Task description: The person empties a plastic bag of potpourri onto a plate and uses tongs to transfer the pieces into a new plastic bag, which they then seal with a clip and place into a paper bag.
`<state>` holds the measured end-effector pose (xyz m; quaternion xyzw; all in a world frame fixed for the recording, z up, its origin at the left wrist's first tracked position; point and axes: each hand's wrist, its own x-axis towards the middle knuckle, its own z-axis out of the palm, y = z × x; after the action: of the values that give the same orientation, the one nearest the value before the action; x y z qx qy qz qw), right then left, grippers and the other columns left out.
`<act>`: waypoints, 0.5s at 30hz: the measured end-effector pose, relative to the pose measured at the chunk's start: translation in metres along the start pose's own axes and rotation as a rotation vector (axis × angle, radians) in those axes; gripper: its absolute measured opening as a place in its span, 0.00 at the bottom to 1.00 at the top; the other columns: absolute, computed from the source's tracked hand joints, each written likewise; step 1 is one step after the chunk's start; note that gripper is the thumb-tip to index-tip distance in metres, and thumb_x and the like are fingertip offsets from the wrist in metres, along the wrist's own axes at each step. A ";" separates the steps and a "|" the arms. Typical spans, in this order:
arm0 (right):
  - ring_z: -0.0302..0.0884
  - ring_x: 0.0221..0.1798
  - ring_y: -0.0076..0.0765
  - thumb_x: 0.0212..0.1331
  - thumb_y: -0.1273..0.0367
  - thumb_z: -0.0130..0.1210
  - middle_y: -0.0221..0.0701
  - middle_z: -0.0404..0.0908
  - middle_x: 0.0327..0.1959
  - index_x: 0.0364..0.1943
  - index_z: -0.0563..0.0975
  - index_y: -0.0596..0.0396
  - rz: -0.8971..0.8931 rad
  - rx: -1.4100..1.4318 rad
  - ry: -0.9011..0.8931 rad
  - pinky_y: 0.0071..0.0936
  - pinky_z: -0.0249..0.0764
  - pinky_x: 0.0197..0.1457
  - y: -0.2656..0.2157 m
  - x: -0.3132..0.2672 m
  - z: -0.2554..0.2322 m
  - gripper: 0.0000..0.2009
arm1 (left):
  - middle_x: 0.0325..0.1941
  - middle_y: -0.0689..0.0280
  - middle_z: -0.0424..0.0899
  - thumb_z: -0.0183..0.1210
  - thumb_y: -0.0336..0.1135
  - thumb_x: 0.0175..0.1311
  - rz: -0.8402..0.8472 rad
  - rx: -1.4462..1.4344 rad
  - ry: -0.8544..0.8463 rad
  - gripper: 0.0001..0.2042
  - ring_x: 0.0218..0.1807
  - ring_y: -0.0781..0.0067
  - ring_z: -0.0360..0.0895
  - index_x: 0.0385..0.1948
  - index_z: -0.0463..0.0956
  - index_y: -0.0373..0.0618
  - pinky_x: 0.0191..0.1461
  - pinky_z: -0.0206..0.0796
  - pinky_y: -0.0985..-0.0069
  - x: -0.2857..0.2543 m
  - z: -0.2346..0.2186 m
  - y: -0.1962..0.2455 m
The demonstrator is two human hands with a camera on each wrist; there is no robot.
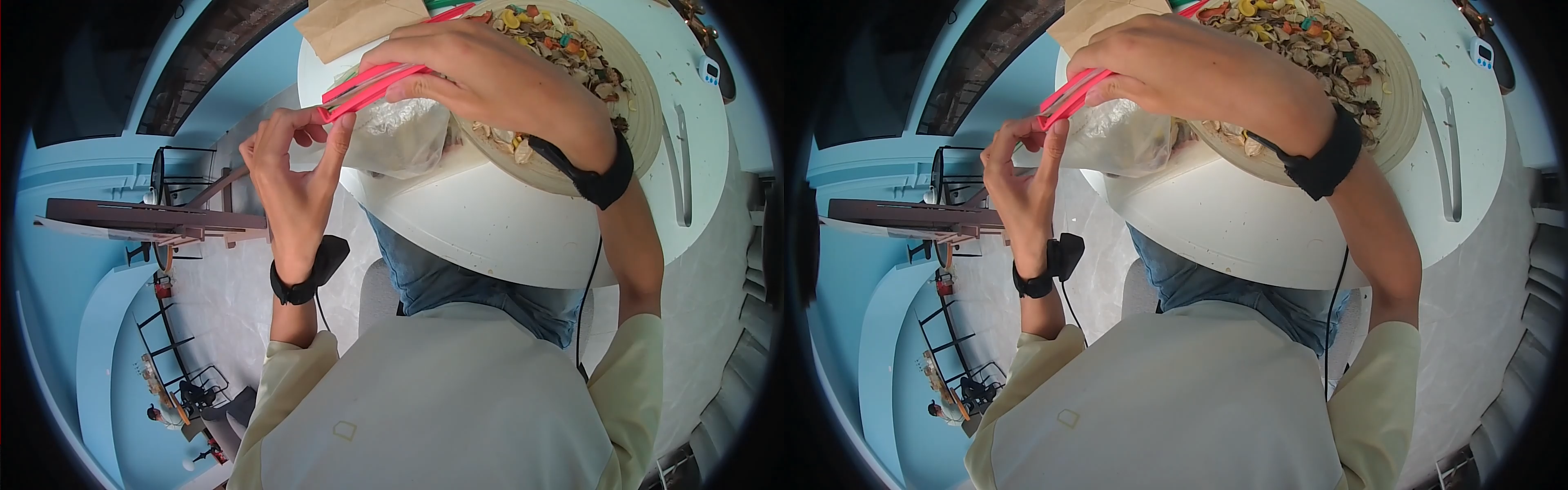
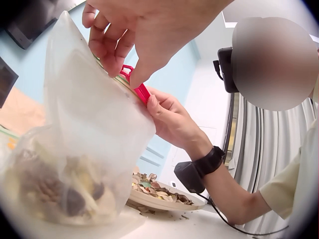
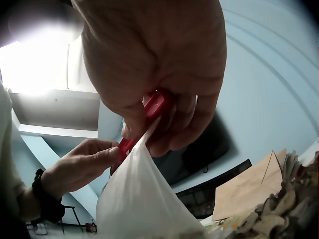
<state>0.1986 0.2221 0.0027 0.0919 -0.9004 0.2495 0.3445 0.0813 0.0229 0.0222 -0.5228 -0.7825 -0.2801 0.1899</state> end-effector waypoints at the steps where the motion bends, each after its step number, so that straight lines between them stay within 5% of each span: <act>1: 0.78 0.44 0.51 0.60 0.66 0.57 0.42 0.81 0.42 0.51 0.77 0.57 -0.028 0.064 -0.017 0.39 0.72 0.48 0.000 0.000 0.000 0.16 | 0.25 0.72 0.76 0.70 0.39 0.54 0.001 -0.011 -0.003 0.12 0.31 0.76 0.68 0.28 0.77 0.44 0.50 0.51 0.74 0.000 -0.001 0.001; 5: 0.79 0.44 0.49 0.60 0.65 0.57 0.41 0.81 0.42 0.50 0.77 0.58 -0.036 0.054 -0.011 0.38 0.73 0.47 -0.003 0.002 0.000 0.16 | 0.26 0.71 0.75 0.70 0.37 0.54 0.004 -0.051 -0.006 0.11 0.30 0.75 0.67 0.30 0.76 0.43 0.49 0.52 0.74 -0.001 -0.002 0.002; 11: 0.81 0.41 0.45 0.60 0.65 0.58 0.40 0.82 0.43 0.50 0.78 0.57 0.022 0.107 -0.053 0.35 0.75 0.44 -0.007 0.005 -0.003 0.16 | 0.30 0.68 0.78 0.71 0.34 0.53 0.117 -0.166 0.190 0.17 0.45 0.69 0.69 0.40 0.74 0.43 0.55 0.56 0.69 0.007 -0.002 -0.001; 15: 0.81 0.41 0.46 0.58 0.65 0.59 0.40 0.82 0.42 0.49 0.78 0.56 0.019 0.057 -0.031 0.34 0.76 0.45 -0.003 0.000 -0.001 0.16 | 0.37 0.66 0.83 0.71 0.35 0.53 0.024 -0.155 -0.011 0.21 0.53 0.68 0.69 0.48 0.74 0.44 0.61 0.55 0.70 0.006 -0.010 -0.011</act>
<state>0.2000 0.2200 0.0049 0.0970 -0.8990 0.2769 0.3252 0.0689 0.0178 0.0304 -0.5468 -0.7532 -0.3346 0.1477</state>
